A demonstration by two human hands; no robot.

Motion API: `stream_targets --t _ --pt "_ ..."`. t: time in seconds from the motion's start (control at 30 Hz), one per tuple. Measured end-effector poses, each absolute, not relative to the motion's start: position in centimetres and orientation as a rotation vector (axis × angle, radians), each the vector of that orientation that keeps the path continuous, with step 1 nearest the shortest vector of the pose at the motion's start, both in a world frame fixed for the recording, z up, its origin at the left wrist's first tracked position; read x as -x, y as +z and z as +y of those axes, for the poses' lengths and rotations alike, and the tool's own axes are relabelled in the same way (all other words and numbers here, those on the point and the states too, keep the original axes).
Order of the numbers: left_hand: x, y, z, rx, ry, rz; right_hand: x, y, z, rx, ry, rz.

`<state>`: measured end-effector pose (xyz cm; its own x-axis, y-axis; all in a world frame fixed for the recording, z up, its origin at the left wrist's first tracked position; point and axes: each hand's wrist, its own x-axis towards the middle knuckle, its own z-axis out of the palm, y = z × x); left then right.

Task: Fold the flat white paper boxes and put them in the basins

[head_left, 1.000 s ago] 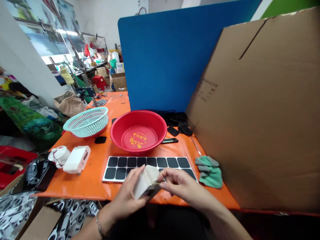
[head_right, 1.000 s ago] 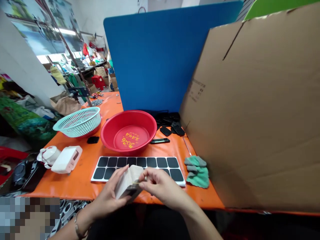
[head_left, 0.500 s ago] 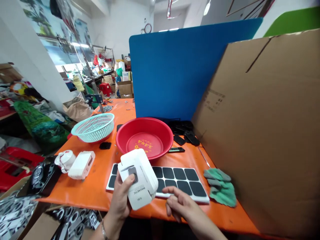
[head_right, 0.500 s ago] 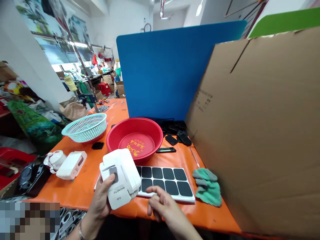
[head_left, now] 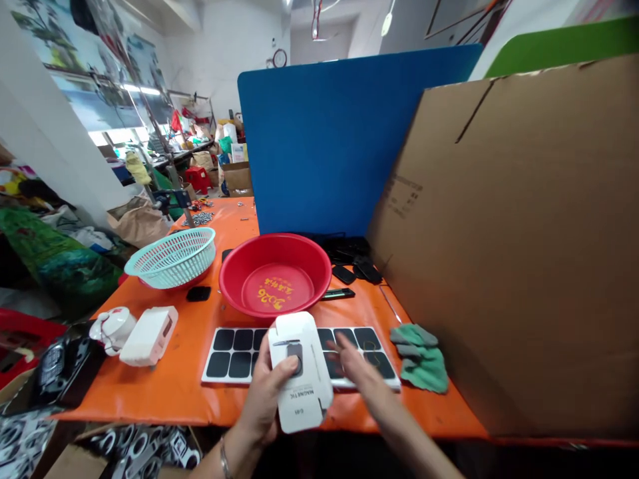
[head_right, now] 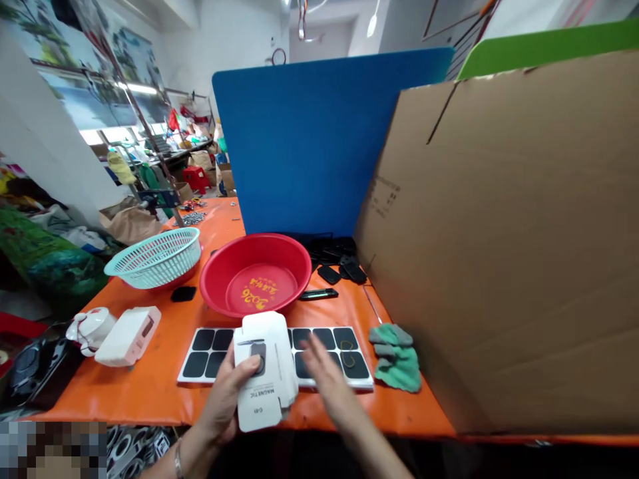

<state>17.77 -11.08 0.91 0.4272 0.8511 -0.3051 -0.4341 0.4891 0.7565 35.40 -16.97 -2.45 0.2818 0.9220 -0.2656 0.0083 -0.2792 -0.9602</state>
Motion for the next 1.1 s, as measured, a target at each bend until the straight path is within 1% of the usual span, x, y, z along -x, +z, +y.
stream_targets --t 0.03,0.07,0.17,0.3,0.4,0.57,0.8,0.93,1.1 --pt "-18.2 0.3 -11.5 -0.661 0.888 0.74 -33.4 -2.2 -16.9 1.411 1.215 -0.861" --pt "-18.7 -0.4 -11.8 -0.67 0.9 0.737 -31.6 -2.0 -17.0 1.341 1.182 -0.815" --pt "-19.5 -2.3 -12.8 -0.659 0.832 0.784 -29.1 -2.2 -17.5 1.252 1.254 -0.634" --pt "-19.0 -2.8 -11.9 -0.64 0.662 0.868 -31.0 -2.7 -18.3 1.215 1.392 -0.391" --pt "-17.9 -1.2 -8.6 -0.537 0.698 0.974 -33.5 -2.8 -18.0 1.219 1.375 -0.327" --pt "-16.6 1.1 -1.9 -0.34 0.835 1.003 -36.5 -3.9 -15.9 1.612 1.218 -0.676" --pt "-15.7 1.2 2.5 -0.414 0.97 1.064 -38.8 -5.5 -13.8 1.956 1.025 -0.988" --pt "-14.0 1.1 2.0 -0.468 1.026 1.086 -39.8 -5.0 -14.0 2.141 0.935 -1.115" --pt "-14.2 -1.5 -4.1 -0.544 0.965 1.156 -40.6 -5.1 -14.4 2.235 0.821 -1.139"
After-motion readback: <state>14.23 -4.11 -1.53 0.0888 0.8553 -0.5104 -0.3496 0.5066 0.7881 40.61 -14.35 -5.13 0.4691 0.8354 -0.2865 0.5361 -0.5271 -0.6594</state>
